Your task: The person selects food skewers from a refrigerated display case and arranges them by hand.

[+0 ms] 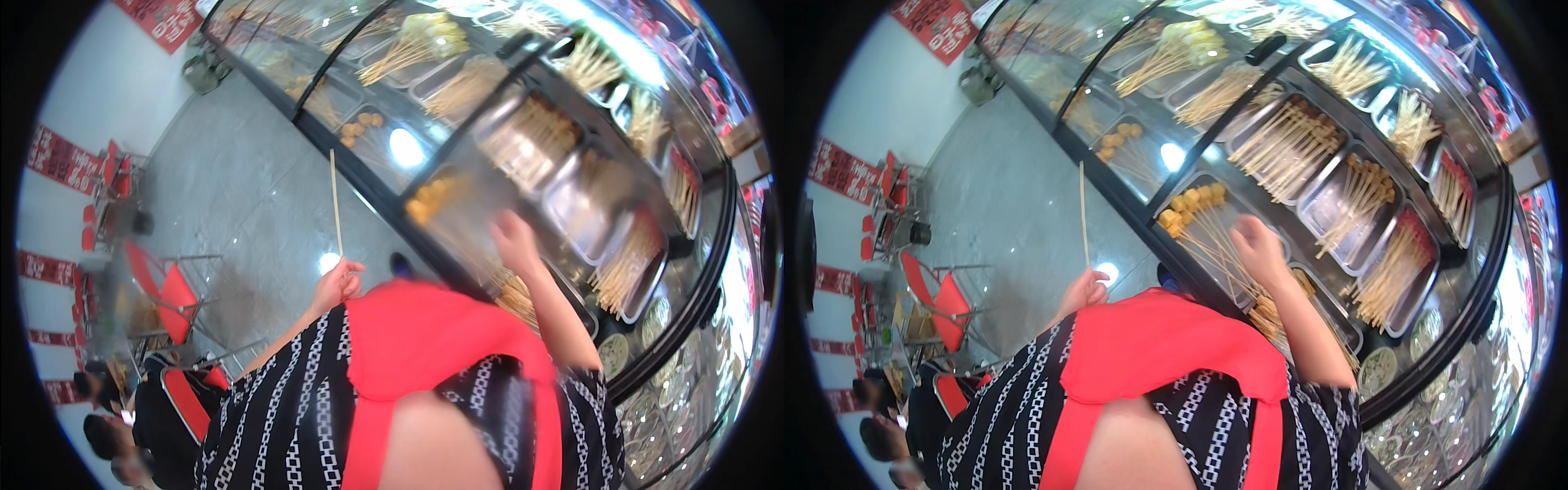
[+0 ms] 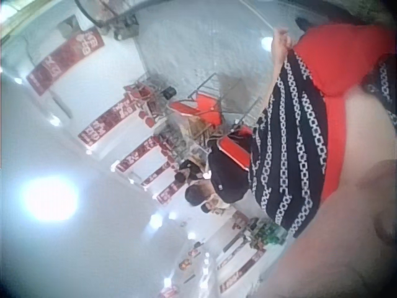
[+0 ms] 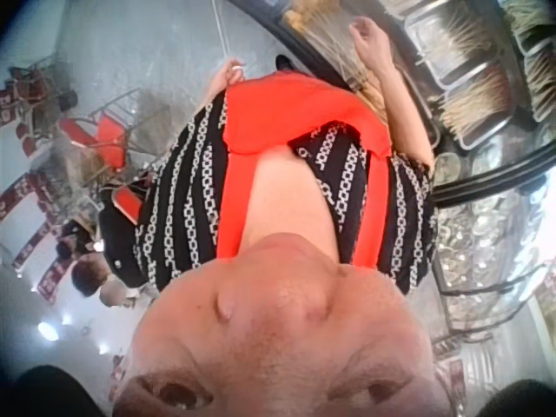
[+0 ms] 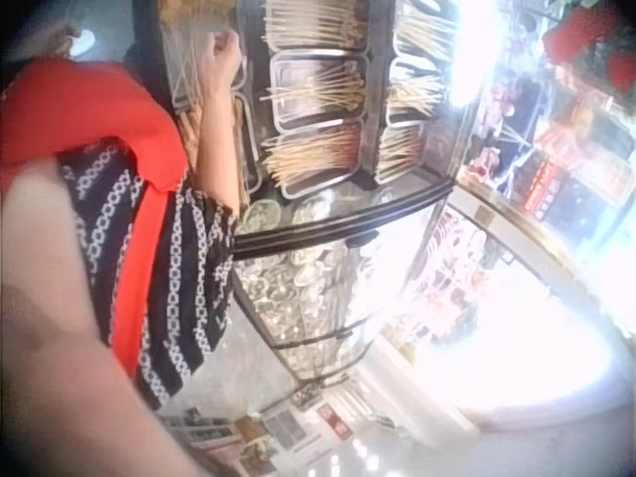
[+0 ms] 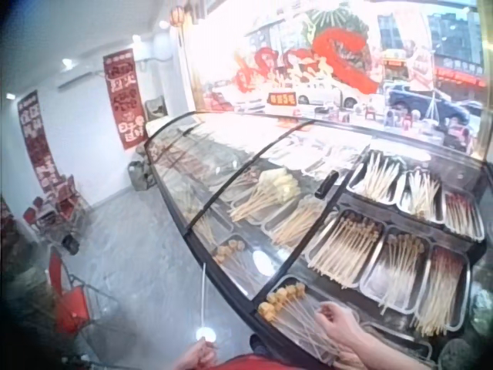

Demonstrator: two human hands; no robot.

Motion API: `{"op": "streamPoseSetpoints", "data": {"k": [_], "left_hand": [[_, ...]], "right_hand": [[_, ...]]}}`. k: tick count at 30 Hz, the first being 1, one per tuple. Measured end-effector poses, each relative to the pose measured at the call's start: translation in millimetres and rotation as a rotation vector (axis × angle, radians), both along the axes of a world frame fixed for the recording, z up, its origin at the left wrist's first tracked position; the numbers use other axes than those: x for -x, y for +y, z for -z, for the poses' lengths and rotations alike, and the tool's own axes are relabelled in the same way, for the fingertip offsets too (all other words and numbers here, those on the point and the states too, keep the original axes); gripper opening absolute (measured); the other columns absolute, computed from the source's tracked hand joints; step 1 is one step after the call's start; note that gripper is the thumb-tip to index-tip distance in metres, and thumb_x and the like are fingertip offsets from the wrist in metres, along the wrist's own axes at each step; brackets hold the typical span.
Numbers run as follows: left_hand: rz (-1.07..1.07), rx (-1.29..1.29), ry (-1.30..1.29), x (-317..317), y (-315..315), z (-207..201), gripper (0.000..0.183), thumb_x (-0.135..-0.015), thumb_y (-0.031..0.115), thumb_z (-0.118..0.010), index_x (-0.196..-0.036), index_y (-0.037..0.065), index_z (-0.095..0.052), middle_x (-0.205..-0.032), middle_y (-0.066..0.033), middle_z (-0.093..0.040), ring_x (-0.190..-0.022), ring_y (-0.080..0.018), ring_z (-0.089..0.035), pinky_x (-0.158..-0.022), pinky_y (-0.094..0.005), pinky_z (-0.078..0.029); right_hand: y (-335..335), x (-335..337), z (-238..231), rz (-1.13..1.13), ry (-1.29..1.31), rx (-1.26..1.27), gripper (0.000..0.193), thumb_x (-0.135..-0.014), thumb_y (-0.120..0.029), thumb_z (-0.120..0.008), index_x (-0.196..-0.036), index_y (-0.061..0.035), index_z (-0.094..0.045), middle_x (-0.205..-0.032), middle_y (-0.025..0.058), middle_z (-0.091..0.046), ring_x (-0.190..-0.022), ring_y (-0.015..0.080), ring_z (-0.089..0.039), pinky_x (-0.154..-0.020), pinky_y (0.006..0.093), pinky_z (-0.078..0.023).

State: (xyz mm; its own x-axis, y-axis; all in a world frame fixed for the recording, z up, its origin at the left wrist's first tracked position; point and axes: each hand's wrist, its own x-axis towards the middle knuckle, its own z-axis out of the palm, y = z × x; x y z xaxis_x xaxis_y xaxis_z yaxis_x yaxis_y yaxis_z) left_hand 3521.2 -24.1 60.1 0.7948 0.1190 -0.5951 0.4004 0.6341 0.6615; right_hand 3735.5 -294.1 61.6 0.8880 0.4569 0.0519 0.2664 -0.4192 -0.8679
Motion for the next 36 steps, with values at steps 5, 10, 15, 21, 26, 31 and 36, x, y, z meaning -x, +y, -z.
{"op": "streamPoseSetpoints", "data": {"k": [5, 10, 15, 21, 26, 31, 36], "left_hand": [[-0.047, 0.000, -0.057, 13.3, 2.3, -1.7, 0.044, -0.092, 0.042, -0.027, -0.089, 0.004, -0.050, -0.046, 0.0022, -0.028, -0.041, -0.0086, -0.024, -0.040, -0.0225, -0.022], [-0.072, -0.007, -0.052, 13.7, -7.0, -17.6, 0.044, -0.092, 0.042, -0.030, -0.089, 0.003, -0.050, -0.047, 0.0022, -0.031, -0.041, -0.0083, -0.027, -0.040, -0.0219, -0.025], [-0.034, -0.119, 0.022, 5.3, -14.2, -26.6, 0.044, -0.092, 0.040, -0.032, -0.088, 0.000, -0.051, -0.048, 0.0021, -0.034, -0.041, -0.0077, -0.032, -0.040, -0.0221, -0.028], [-0.034, -0.230, 0.045, 3.8, -9.3, -20.2, 0.044, -0.092, 0.038, -0.033, -0.087, -0.001, -0.052, -0.047, 0.0011, -0.037, -0.040, -0.0080, -0.034, -0.040, -0.0223, -0.028], [-0.051, -0.214, 0.050, 2.9, -8.9, -24.9, 0.043, -0.091, 0.037, -0.034, -0.085, -0.002, -0.052, -0.047, 0.0003, -0.037, -0.040, -0.0083, -0.034, -0.040, -0.0221, -0.027], [-0.062, -0.211, 0.085, 1.2, -7.5, -19.2, 0.041, -0.091, 0.036, -0.036, -0.085, -0.002, -0.051, -0.046, 0.0002, -0.037, -0.038, -0.0083, -0.034, -0.039, -0.0223, -0.027], [0.001, -0.258, 0.073, -8.9, -9.5, -24.3, 0.038, -0.091, 0.033, -0.037, -0.084, -0.002, -0.051, -0.046, 0.0008, -0.038, -0.037, -0.0074, -0.033, -0.037, -0.0219, -0.026]], "right_hand": [[88.6, -58.3, 16.3, -0.021, 0.216, -0.206, 0.056, -0.077, -0.033, -0.060, -0.110, 0.0105, -0.047, -0.097, 0.0174, -0.059, -0.087, 0.0243, -0.057, -0.076, 0.0320, -0.045], [132.0, -78.7, -10.9, 0.004, 0.891, -0.515, 0.026, -0.081, -0.024, -0.056, -0.094, -0.0007, -0.053, -0.087, 0.0087, -0.059, -0.079, 0.0177, -0.058, -0.068, 0.0327, -0.048], [137.8, -76.2, -6.8, -0.017, 0.718, -0.568, 0.021, -0.080, -0.018, -0.058, -0.088, 0.0005, -0.053, -0.077, 0.0083, -0.058, -0.065, 0.0174, -0.059, -0.055, 0.0302, -0.050], [136.3, -76.2, 7.7, -0.003, 0.652, -0.569, 0.022, -0.079, -0.019, -0.059, -0.080, 0.0017, -0.054, -0.071, 0.0069, -0.058, -0.057, 0.0137, -0.056, -0.049, 0.0256, -0.047], [105.4, -66.3, 5.8, -0.014, 0.639, -0.521, 0.020, -0.078, -0.019, -0.059, -0.081, -0.0008, -0.053, -0.070, 0.0051, -0.058, -0.060, 0.0126, -0.057, -0.052, 0.0244, -0.048], [59.5, -40.7, -14.8, 0.042, 0.620, -0.469, 0.017, -0.080, -0.018, -0.057, -0.083, -0.0012, -0.055, -0.071, 0.0025, -0.055, -0.061, 0.0114, -0.055, -0.053, 0.0233, -0.046], [-3.7, -23.8, -7.8, 0.079, 0.672, -0.446, 0.017, -0.081, -0.017, -0.056, -0.087, -0.0008, -0.053, -0.075, 0.0094, -0.061, -0.067, 0.0161, -0.060, -0.056, 0.0261, -0.048]]}}
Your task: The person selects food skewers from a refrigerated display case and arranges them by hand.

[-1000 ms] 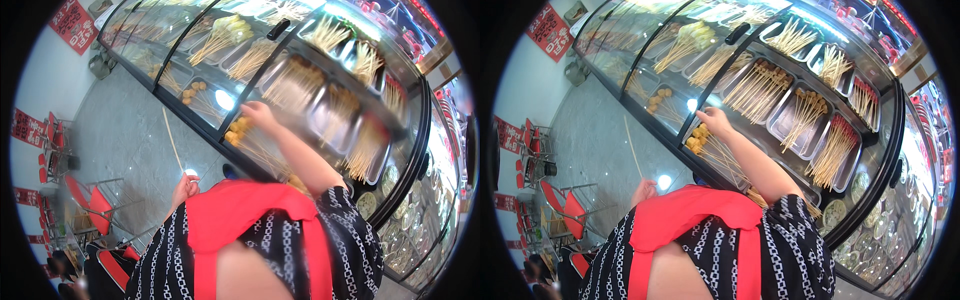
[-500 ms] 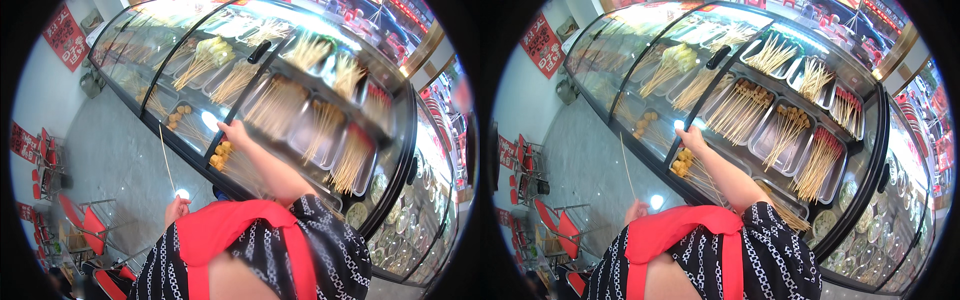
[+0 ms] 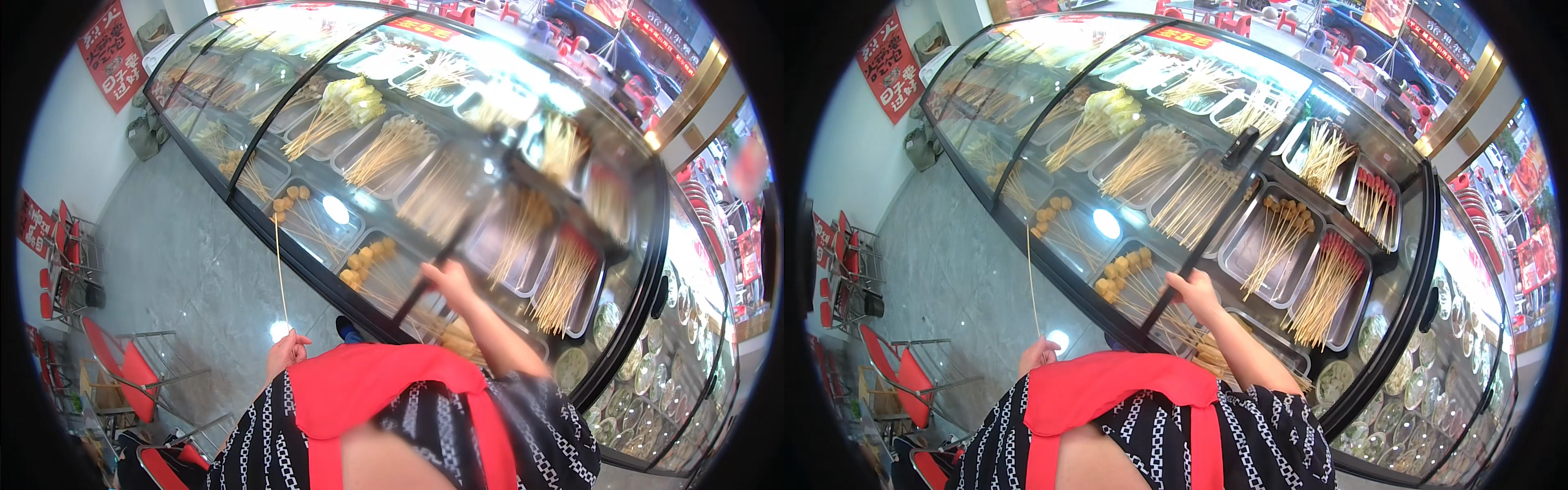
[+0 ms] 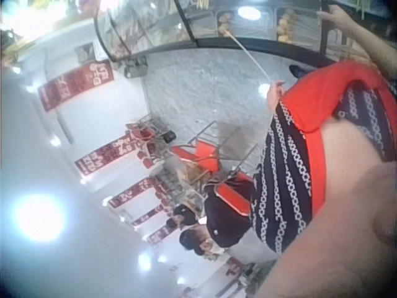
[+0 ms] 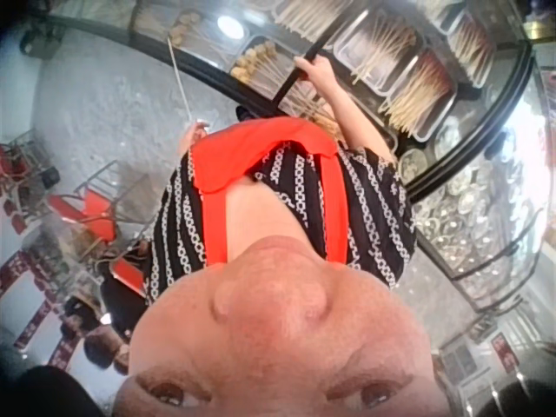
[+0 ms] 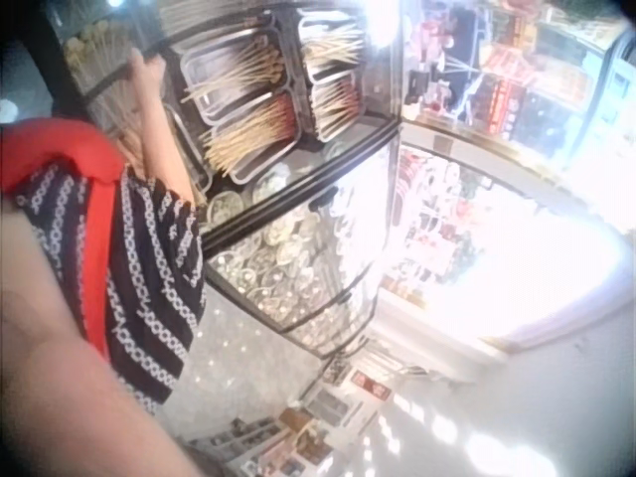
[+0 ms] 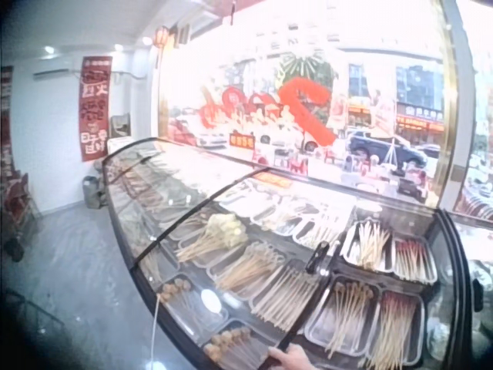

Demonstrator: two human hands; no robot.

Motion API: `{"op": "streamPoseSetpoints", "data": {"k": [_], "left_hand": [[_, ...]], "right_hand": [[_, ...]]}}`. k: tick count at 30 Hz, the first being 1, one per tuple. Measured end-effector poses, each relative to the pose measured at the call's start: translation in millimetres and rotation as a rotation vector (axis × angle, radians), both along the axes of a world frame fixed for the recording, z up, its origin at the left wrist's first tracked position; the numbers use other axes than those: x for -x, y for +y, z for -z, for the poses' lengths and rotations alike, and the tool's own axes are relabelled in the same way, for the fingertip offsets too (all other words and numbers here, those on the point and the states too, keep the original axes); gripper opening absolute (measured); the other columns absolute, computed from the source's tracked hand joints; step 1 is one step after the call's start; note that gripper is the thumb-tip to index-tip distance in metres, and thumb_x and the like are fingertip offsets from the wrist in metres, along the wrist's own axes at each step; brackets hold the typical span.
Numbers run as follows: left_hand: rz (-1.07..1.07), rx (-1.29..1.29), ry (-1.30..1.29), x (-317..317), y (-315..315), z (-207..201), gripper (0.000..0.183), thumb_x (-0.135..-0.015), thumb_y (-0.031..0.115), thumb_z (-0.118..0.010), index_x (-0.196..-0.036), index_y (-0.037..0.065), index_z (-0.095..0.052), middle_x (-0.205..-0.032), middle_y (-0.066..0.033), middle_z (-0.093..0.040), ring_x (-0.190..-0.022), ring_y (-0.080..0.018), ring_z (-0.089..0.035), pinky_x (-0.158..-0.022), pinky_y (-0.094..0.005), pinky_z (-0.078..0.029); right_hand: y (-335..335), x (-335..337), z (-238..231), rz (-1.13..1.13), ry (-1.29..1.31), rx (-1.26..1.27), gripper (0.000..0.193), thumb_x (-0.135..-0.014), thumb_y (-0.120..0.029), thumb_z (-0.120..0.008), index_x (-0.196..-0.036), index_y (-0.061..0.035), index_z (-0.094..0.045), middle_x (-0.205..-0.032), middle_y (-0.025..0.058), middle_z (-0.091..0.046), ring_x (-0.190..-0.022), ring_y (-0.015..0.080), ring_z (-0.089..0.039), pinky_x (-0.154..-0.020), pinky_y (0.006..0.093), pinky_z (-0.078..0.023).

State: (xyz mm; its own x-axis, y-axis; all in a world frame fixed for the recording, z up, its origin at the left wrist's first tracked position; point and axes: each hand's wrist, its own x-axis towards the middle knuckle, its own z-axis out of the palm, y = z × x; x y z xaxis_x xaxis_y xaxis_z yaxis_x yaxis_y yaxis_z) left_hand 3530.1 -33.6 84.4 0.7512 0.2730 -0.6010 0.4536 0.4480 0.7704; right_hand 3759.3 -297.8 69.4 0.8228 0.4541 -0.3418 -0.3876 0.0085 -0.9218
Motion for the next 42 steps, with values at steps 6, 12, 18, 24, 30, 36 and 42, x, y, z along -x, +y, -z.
{"op": "streamPoseSetpoints", "data": {"k": [6, 12, 18, 24, 30, 36, 42], "left_hand": [[0.046, -0.073, 0.020, -2.2, -2.7, 1.2, 0.037, -0.091, 0.031, -0.037, -0.083, -0.002, -0.051, -0.046, 0.0018, -0.038, -0.037, -0.0058, -0.033, -0.037, -0.0210, -0.025], [0.078, -0.096, 0.027, -10.3, -11.4, 1.3, 0.035, -0.091, 0.030, -0.039, -0.082, -0.002, -0.051, -0.046, 0.0022, -0.038, -0.037, -0.0053, -0.032, -0.037, -0.0204, -0.025], [0.130, -0.103, 0.043, -23.3, -15.8, 5.4, 0.035, -0.091, 0.029, -0.039, -0.080, -0.002, -0.053, -0.045, 0.0024, -0.038, -0.037, -0.0050, -0.031, -0.037, -0.0203, -0.024], [0.151, -0.187, 0.059, -24.7, -14.1, 5.4, 0.036, -0.091, 0.029, -0.039, -0.079, -0.001, -0.054, -0.045, 0.0028, -0.039, -0.036, -0.0045, -0.031, -0.036, -0.0203, -0.023], [0.169, -0.201, 0.072, -30.2, -10.4, 13.6, 0.036, -0.091, 0.029, -0.039, -0.078, -0.001, -0.056, -0.046, 0.0031, -0.040, -0.035, -0.0040, -0.032, -0.036, -0.0198, -0.024], [0.172, -0.202, 0.066, -32.3, -8.9, 20.4, 0.036, -0.090, 0.028, -0.041, -0.076, -0.001, -0.056, -0.046, 0.0030, -0.041, -0.036, -0.0036, -0.033, -0.036, -0.0195, -0.024], [0.219, -0.253, 0.056, -40.5, -16.9, 12.2, 0.035, -0.090, 0.027, -0.042, -0.074, 0.000, -0.056, -0.046, 0.0037, -0.040, -0.037, -0.0032, -0.032, -0.037, -0.0192, -0.024]], "right_hand": [[-66.9, 32.5, -5.5, 0.060, 0.015, 0.038, 0.019, -0.081, -0.017, -0.056, -0.085, 0.0013, -0.055, -0.074, 0.0105, -0.061, -0.065, 0.0177, -0.060, -0.058, 0.0272, -0.049], [-106.2, 58.4, -1.7, 0.215, -0.020, 0.078, 0.014, -0.082, -0.014, -0.055, -0.084, 0.0001, -0.054, -0.070, 0.0080, -0.060, -0.060, 0.0149, -0.058, -0.057, 0.0270, -0.047], [-104.0, 73.0, 7.8, 0.481, -0.337, 0.184, 0.016, -0.083, -0.015, -0.055, -0.086, 0.0011, -0.053, -0.070, -0.0003, -0.054, -0.062, 0.0051, -0.048, -0.056, 0.0210, -0.041], [-109.6, 44.1, -11.3, 0.702, -0.593, 0.322, 0.038, -0.082, -0.011, -0.055, -0.114, 0.0022, -0.040, -0.095, 0.0093, -0.052, -0.081, 0.0140, -0.051, -0.070, 0.0246, -0.044], [-98.8, 29.8, -29.6, 0.628, -0.568, 0.294, 0.036, -0.084, -0.013, -0.052, -0.114, 0.0028, -0.038, -0.090, 0.0095, -0.055, -0.078, 0.0144, -0.053, -0.069, 0.0253, -0.044], [-83.4, 34.0, -9.4, 0.674, -0.371, 0.082, 0.022, -0.089, -0.021, -0.045, -0.097, -0.0011, -0.040, -0.068, 0.0071, -0.055, -0.055, 0.0114, -0.053, -0.051, 0.0232, -0.044], [-91.6, 34.1, -4.7, 0.629, -0.368, 0.197, 0.021, -0.089, -0.021, -0.045, -0.082, -0.0012, -0.041, -0.055, 0.0036, -0.050, -0.049, 0.0107, -0.047, -0.048, 0.0223, -0.039]]}}
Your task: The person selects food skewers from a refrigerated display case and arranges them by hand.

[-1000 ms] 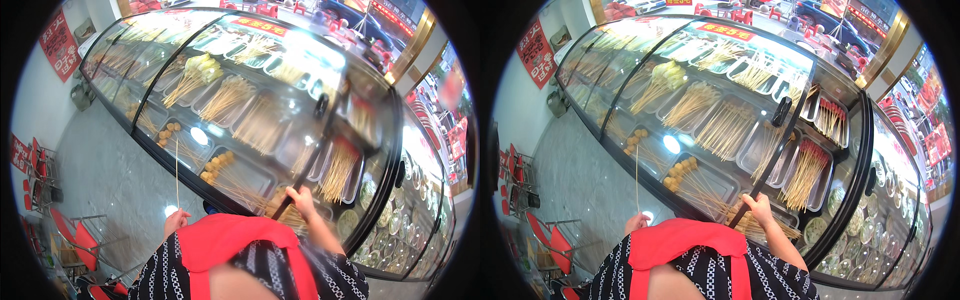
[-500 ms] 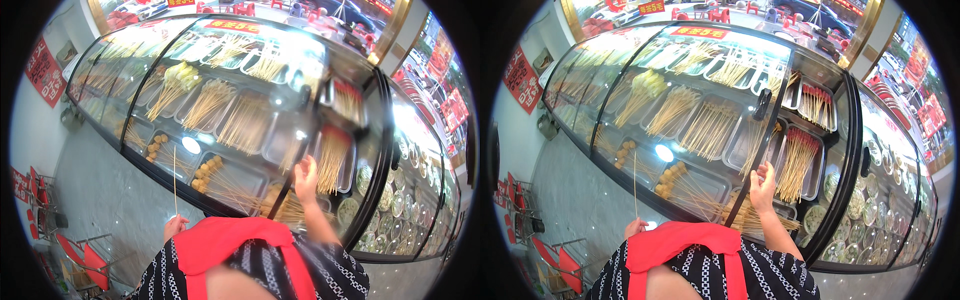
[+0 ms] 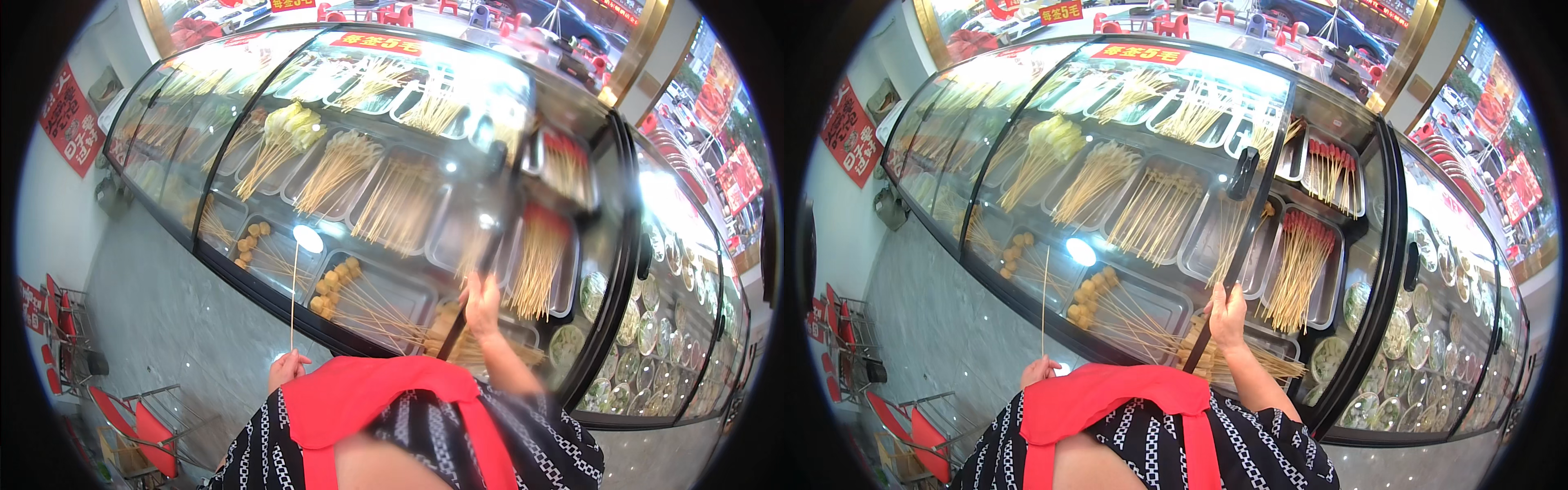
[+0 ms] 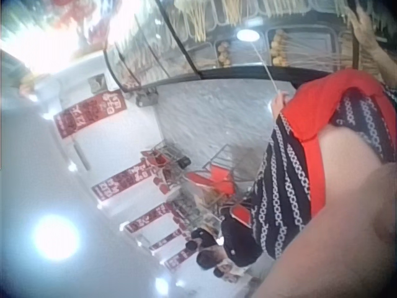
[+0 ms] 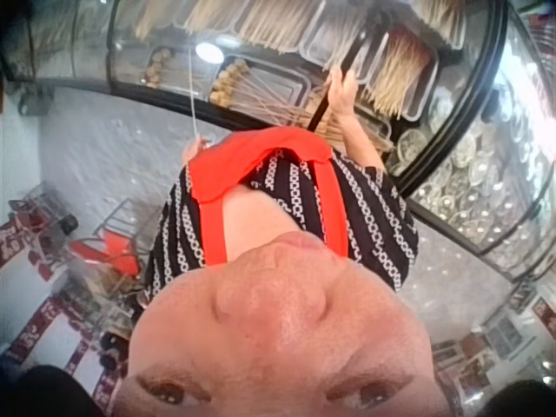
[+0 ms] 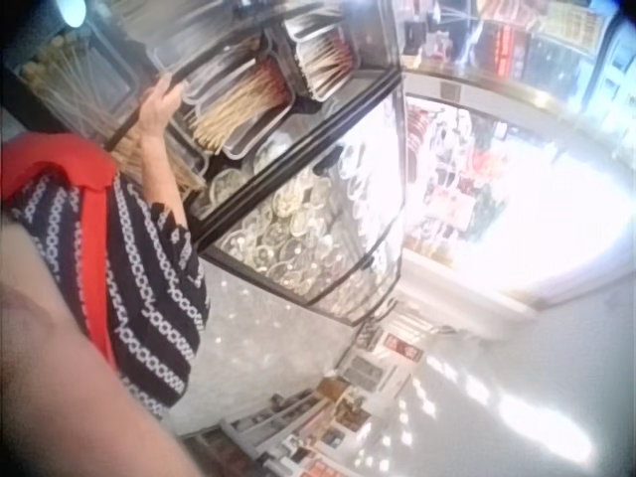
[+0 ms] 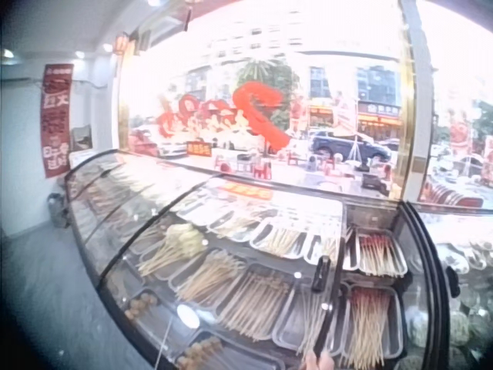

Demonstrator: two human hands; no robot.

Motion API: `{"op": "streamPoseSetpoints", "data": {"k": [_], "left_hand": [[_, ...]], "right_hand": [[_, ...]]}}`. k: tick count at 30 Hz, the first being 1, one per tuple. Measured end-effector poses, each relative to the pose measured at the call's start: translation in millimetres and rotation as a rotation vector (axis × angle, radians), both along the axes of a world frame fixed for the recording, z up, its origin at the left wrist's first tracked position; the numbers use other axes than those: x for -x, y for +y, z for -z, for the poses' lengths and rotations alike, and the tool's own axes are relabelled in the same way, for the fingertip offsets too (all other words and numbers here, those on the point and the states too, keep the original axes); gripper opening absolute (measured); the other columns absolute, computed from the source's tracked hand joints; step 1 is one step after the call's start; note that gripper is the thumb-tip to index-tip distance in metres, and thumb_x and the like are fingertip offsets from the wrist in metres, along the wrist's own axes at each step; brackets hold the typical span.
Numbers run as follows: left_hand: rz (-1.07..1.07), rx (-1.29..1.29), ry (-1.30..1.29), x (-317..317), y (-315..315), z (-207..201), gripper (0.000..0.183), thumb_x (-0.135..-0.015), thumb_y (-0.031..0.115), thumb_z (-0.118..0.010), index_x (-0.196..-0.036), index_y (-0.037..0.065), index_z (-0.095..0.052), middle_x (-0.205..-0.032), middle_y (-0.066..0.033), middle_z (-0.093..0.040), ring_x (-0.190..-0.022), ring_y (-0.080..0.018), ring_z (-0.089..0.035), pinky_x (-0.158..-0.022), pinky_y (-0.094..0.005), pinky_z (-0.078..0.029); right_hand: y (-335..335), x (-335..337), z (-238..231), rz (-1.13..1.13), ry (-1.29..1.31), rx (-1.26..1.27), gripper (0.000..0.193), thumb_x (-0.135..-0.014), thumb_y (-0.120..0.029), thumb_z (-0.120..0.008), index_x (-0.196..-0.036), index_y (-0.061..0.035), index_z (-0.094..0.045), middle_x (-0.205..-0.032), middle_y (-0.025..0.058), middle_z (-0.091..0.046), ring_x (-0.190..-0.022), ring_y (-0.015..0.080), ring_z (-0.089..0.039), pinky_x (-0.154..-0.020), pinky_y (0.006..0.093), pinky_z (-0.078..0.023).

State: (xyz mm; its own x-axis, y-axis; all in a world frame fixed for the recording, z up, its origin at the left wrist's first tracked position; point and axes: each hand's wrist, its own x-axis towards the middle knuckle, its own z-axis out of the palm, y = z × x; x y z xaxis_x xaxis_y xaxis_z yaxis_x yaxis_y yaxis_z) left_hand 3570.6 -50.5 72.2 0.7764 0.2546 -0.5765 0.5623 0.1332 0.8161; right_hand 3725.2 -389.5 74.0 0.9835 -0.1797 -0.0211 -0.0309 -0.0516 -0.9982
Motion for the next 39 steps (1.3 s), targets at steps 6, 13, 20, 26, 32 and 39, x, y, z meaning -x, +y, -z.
{"op": "streamPoseSetpoints", "data": {"k": [6, 13, 20, 26, 32, 39], "left_hand": [[-0.027, 0.007, -0.013, 0.7, 1.3, -8.8, 0.033, -0.089, 0.027, -0.043, -0.074, -0.001, -0.056, -0.046, 0.0044, -0.039, -0.037, -0.0034, -0.032, -0.038, -0.0195, -0.024], [-0.031, 0.004, 0.010, 0.3, -1.4, -16.0, 0.033, -0.089, 0.026, -0.044, -0.075, -0.001, -0.056, -0.046, 0.0047, -0.039, -0.038, -0.0034, -0.033, -0.038, -0.0194, -0.026], [0.010, -0.004, 0.005, -0.3, -5.6, -14.8, 0.031, -0.088, 0.026, -0.044, -0.076, 0.000, -0.057, -0.046, 0.0048, -0.039, -0.038, -0.0033, -0.032, -0.038, -0.0192, -0.026], [0.047, -0.012, -0.003, 0.3, -2.6, -7.2, 0.031, -0.088, 0.026, -0.044, -0.077, 0.000, -0.058, -0.048, 0.0035, -0.043, -0.040, -0.0040, -0.036, -0.040, -0.0202, -0.028], [0.096, -0.053, -0.035, -8.9, -17.4, -11.7, 0.028, -0.088, 0.024, -0.046, -0.075, 0.002, -0.057, -0.047, 0.0069, -0.039, -0.040, -0.0018, -0.031, -0.039, -0.0190, -0.024], [0.093, -0.079, -0.046, -14.7, -8.3, -6.5, 0.032, -0.088, 0.028, -0.044, -0.076, 0.002, -0.058, -0.048, 0.0038, -0.043, -0.041, -0.0034, -0.037, -0.039, -0.0195, -0.028]], "right_hand": [[0.3, 3.6, -4.5, 0.015, -0.060, 0.008, 0.020, -0.089, -0.020, -0.045, -0.079, -0.0025, -0.042, -0.052, 0.0040, -0.049, -0.044, 0.0105, -0.046, -0.043, 0.0224, -0.037], [-45.3, 20.4, 1.5, 0.061, -0.015, -0.001, 0.019, -0.089, -0.020, -0.045, -0.075, -0.0064, -0.043, -0.051, -0.0003, -0.046, -0.042, 0.0075, -0.044, -0.040, 0.0209, -0.035], [-123.8, 55.0, 2.8, 0.345, -0.005, 0.113, 0.022, -0.090, -0.023, -0.041, -0.074, -0.0073, -0.043, -0.050, -0.0021, -0.041, -0.038, 0.0068, -0.039, -0.035, 0.0211, -0.031], [-160.3, 82.4, -16.4, 0.608, 0.019, 1.129, 0.022, -0.088, -0.019, -0.043, -0.087, 0.0019, -0.048, -0.068, 0.0123, -0.056, -0.063, 0.0307, -0.055, -0.058, 0.0405, -0.042], [-81.4, 57.5, -67.0, 0.335, -0.441, 1.087, 0.048, -0.075, -0.004, -0.055, -0.118, 0.0038, -0.037, -0.124, 0.0202, -0.036, -0.117, 0.0364, -0.033, -0.097, 0.0405, -0.029], [-49.6, -20.6, -60.9, 0.208, -0.392, 1.318, 0.058, -0.081, -0.029, -0.051, -0.123, 0.0064, -0.034, -0.130, 0.0200, -0.032, -0.123, 0.0334, -0.027, -0.101, 0.0413, -0.021]]}}
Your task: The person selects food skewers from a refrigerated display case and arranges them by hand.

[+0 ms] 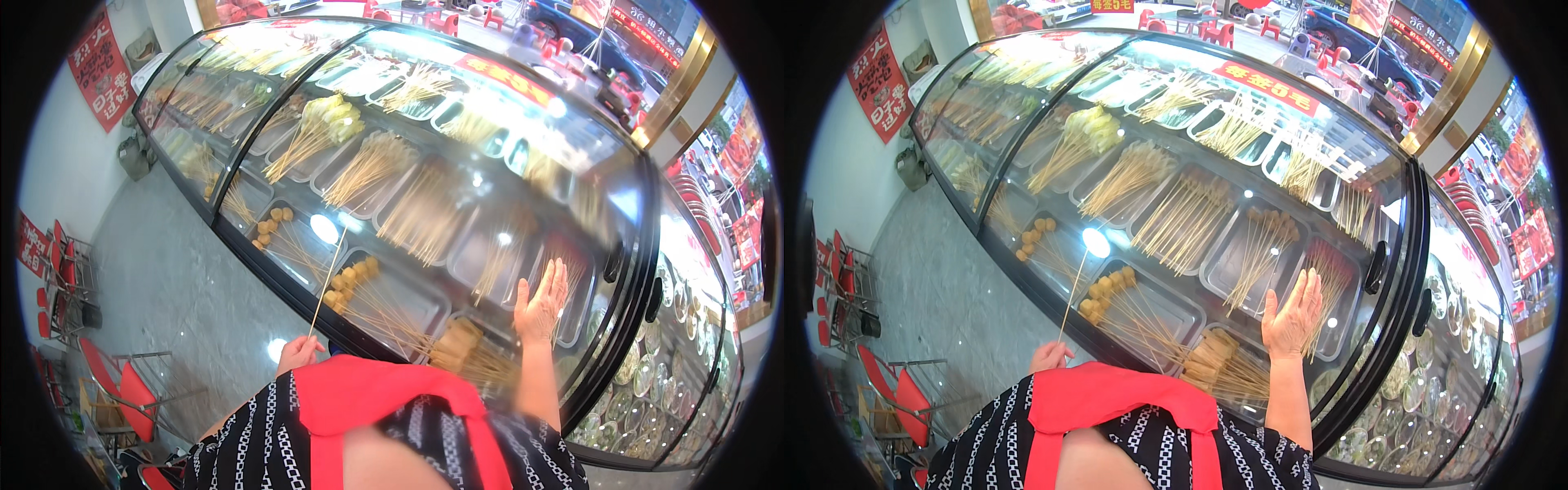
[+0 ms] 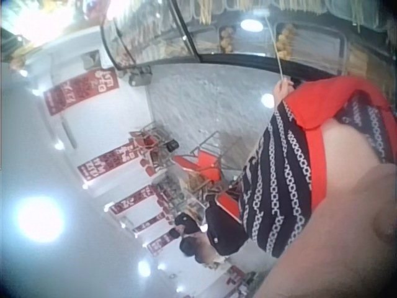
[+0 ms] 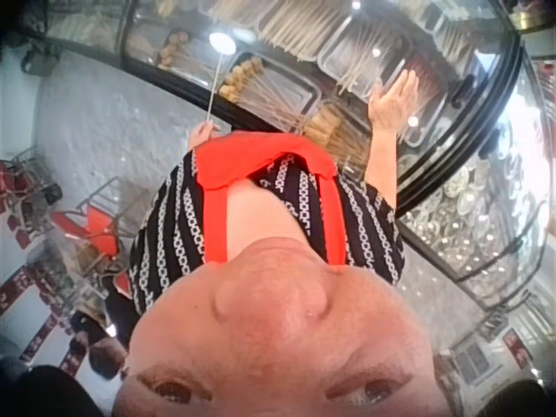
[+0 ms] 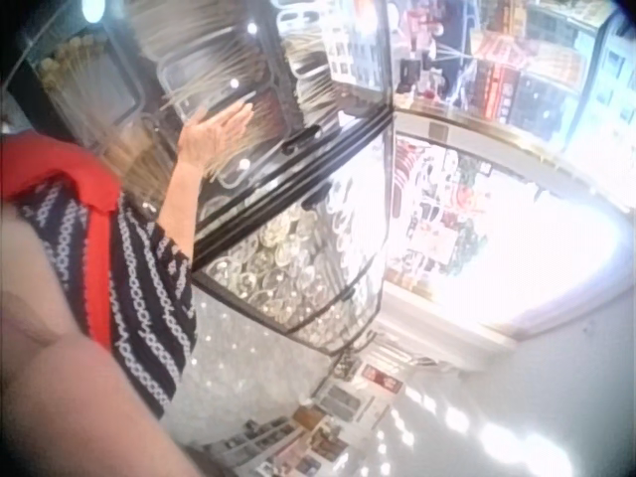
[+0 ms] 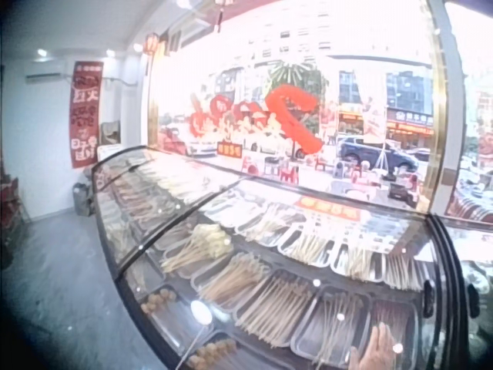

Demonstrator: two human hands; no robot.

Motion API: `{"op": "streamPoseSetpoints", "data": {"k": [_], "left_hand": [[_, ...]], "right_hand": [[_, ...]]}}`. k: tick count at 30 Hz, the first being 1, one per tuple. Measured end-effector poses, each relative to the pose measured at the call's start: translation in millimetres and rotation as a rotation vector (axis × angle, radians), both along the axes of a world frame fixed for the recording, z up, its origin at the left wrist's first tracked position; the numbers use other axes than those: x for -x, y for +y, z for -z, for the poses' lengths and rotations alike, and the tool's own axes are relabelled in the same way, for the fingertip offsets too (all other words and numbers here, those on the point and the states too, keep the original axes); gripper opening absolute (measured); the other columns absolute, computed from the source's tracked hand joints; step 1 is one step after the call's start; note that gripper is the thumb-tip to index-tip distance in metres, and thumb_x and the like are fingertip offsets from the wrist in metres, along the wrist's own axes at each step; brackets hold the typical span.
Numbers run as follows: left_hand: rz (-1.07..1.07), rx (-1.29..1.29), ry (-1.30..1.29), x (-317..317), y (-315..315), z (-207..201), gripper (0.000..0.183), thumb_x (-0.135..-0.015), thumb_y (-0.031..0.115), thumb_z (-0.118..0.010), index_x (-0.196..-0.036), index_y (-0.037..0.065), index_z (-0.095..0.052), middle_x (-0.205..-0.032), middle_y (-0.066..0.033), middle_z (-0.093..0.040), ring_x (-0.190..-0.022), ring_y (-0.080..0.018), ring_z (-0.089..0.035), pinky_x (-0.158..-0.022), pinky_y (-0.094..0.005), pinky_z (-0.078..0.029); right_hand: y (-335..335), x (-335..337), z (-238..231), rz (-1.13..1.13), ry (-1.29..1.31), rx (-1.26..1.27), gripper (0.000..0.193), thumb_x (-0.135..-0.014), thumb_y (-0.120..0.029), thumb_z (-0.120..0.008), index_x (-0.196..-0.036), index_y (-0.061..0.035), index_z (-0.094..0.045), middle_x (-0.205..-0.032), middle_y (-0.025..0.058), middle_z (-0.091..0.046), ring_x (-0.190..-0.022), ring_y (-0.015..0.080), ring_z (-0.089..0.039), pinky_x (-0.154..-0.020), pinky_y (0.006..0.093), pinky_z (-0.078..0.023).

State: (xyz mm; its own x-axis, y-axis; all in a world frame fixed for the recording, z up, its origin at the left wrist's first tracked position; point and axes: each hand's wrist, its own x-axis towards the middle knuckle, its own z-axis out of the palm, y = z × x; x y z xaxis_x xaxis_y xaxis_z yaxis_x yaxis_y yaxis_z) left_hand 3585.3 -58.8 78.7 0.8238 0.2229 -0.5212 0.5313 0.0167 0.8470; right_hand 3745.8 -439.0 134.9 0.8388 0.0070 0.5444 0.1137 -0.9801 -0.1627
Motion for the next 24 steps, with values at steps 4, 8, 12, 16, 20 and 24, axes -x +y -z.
{"op": "streamPoseSetpoints", "data": {"k": [4, 8, 12, 16, 20, 24], "left_hand": [[0.009, 0.013, 0.064, -5.9, 1.3, 3.5, 0.031, -0.088, 0.027, -0.044, -0.077, 0.003, -0.058, -0.049, 0.0033, -0.045, -0.041, -0.0036, -0.038, -0.039, -0.0192, -0.028], [0.032, 0.039, 0.077, -17.0, -2.5, 0.6, 0.028, -0.088, 0.027, -0.045, -0.077, 0.004, -0.057, -0.049, 0.0038, -0.044, -0.041, -0.0032, -0.037, -0.039, -0.0190, -0.028], [0.067, 0.066, 0.044, -22.8, -3.7, -8.1, 0.027, -0.089, 0.025, -0.045, -0.076, 0.004, -0.056, -0.048, 0.0048, -0.042, -0.040, -0.0027, -0.035, -0.039, -0.0192, -0.026], [0.039, 0.096, 0.036, -14.9, 0.4, 0.6, 0.027, -0.089, 0.024, -0.044, -0.076, 0.003, -0.055, -0.047, 0.0065, -0.039, -0.040, -0.0015, -0.032, -0.038, -0.0187, -0.024], [0.080, 0.096, 0.023, -9.8, 2.4, 1.6, 0.030, -0.089, 0.027, -0.044, -0.077, 0.003, -0.056, -0.046, 0.0051, -0.040, -0.039, -0.0026, -0.034, -0.038, -0.0192, -0.025], [0.130, 0.141, 0.016, -5.6, -4.8, -10.1, 0.033, -0.090, 0.027, -0.042, -0.073, 0.002, -0.055, -0.048, 0.0075, -0.036, -0.042, -0.0015, -0.029, -0.039, -0.0191, -0.022]], "right_hand": [[-4.6, -4.6, 7.4, 0.047, 0.107, 0.100, 0.065, -0.083, -0.039, -0.044, -0.128, 0.0051, -0.028, -0.134, 0.0177, -0.028, -0.126, 0.0310, -0.023, -0.102, 0.0414, -0.017], [-10.2, -3.0, 6.0, 0.025, 0.157, 0.081, 0.065, -0.083, -0.038, -0.045, -0.130, 0.0032, -0.026, -0.136, 0.0172, -0.026, -0.127, 0.0300, -0.021, -0.104, 0.0402, -0.015], [-29.9, 5.7, 8.5, 0.029, 0.153, 0.062, 0.063, -0.082, -0.036, -0.045, -0.130, 0.0015, -0.027, -0.136, 0.0153, -0.027, -0.128, 0.0281, -0.022, -0.103, 0.0398, -0.015], [-34.3, 6.1, 7.5, 0.010, 0.125, 0.040, 0.060, -0.083, -0.035, -0.044, -0.130, 0.0006, -0.029, -0.135, 0.0138, -0.029, -0.127, 0.0272, -0.024, -0.103, 0.0395, -0.015], [-35.2, 4.1, 9.3, -0.018, 0.036, -0.022, 0.048, -0.084, -0.026, -0.046, -0.121, 0.0026, -0.040, -0.130, 0.0153, -0.037, -0.123, 0.0286, -0.031, -0.102, 0.0390, -0.020], [-47.3, 3.7, 20.9, -0.159, -0.180, -0.487, 0.022, -0.081, -0.006, -0.048, -0.099, 0.0053, -0.054, -0.112, 0.0162, -0.050, -0.108, 0.0279, -0.046, -0.091, 0.0347, -0.036]]}}
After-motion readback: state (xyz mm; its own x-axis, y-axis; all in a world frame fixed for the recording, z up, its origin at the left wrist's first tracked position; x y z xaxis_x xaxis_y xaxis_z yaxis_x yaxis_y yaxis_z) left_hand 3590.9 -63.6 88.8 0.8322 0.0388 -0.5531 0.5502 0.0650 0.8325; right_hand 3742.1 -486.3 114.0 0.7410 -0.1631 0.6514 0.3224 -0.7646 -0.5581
